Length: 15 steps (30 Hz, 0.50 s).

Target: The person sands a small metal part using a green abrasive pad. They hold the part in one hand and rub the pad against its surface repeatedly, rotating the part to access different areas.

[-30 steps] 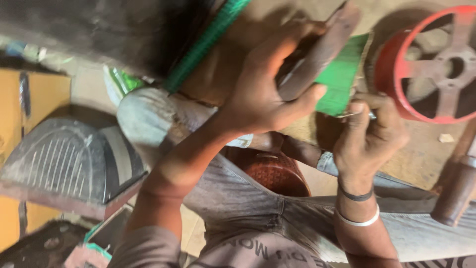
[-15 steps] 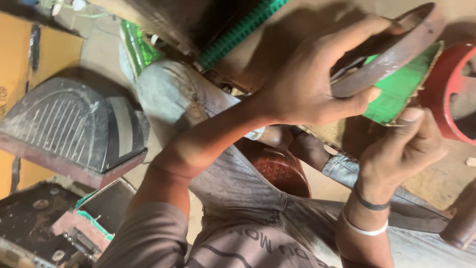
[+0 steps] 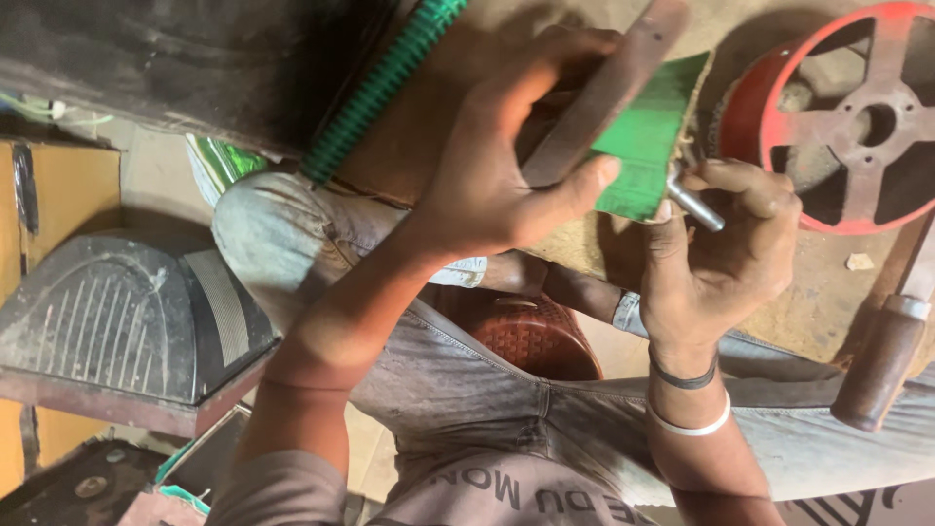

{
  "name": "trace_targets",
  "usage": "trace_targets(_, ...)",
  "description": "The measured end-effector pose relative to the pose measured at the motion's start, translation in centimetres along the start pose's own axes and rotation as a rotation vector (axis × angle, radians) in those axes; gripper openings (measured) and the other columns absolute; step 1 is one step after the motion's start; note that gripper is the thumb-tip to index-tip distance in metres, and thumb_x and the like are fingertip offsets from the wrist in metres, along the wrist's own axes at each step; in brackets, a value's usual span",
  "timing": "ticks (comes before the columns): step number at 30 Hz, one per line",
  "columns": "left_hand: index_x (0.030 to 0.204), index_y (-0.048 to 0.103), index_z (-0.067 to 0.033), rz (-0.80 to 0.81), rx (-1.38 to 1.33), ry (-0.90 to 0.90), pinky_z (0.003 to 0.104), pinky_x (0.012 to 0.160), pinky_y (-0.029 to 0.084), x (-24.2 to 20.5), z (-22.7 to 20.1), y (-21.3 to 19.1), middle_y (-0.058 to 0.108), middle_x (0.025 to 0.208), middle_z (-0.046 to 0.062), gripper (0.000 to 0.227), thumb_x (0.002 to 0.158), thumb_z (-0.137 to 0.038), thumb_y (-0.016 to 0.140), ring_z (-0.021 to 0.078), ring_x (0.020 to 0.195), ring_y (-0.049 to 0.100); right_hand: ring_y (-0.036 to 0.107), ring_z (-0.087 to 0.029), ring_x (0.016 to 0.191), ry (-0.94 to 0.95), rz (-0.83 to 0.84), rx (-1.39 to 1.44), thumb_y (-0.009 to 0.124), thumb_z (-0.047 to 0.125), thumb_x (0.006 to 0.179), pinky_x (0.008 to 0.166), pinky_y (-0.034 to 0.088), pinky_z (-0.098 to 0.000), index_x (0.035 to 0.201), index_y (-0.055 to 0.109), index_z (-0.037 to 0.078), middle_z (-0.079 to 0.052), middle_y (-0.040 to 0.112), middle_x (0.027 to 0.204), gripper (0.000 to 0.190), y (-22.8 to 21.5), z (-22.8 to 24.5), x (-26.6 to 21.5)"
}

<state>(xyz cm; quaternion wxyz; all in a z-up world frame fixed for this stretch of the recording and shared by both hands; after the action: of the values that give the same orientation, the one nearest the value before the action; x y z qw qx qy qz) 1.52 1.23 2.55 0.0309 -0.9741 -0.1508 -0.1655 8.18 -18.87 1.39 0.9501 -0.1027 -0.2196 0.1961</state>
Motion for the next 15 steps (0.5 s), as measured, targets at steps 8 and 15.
trace_targets(8,0.14,0.05,0.0015,0.028,0.054,0.048,0.03,0.108,0.049,0.3,-0.3,-0.5,0.063,0.134,0.01,0.048,0.099,-0.005,0.074,0.0166,0.122,0.063,0.057,-0.017,0.115,-0.105,0.102,-0.046,0.087,0.017,0.103,0.101,0.05,-0.0279,0.142,0.05,0.001,-0.01,0.05,0.133,0.056,0.0,-0.1,0.0)
trace_targets(15,0.137,0.049,-0.0042,0.014,0.219,0.19,0.032,0.112,0.052,-0.2,-1.0,1.4,0.057,0.137,0.011,0.054,0.093,-0.006,0.079,0.023,0.128,0.062,0.049,-0.019,0.113,-0.234,0.123,-0.201,0.091,0.014,0.097,0.093,0.046,-0.0299,0.158,0.031,0.008,-0.012,0.046,0.138,0.086,0.2,-0.1,-0.3)
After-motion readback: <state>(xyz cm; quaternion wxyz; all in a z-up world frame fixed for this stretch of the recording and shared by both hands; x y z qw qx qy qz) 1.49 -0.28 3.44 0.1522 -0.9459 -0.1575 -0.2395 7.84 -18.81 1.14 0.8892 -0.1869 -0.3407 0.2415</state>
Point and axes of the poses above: each hand's wrist, its own x-axis towards the middle knuckle, its own y-axis out of the palm, z = x × y, the point moved 2 cm from there along x, towards the middle knuckle
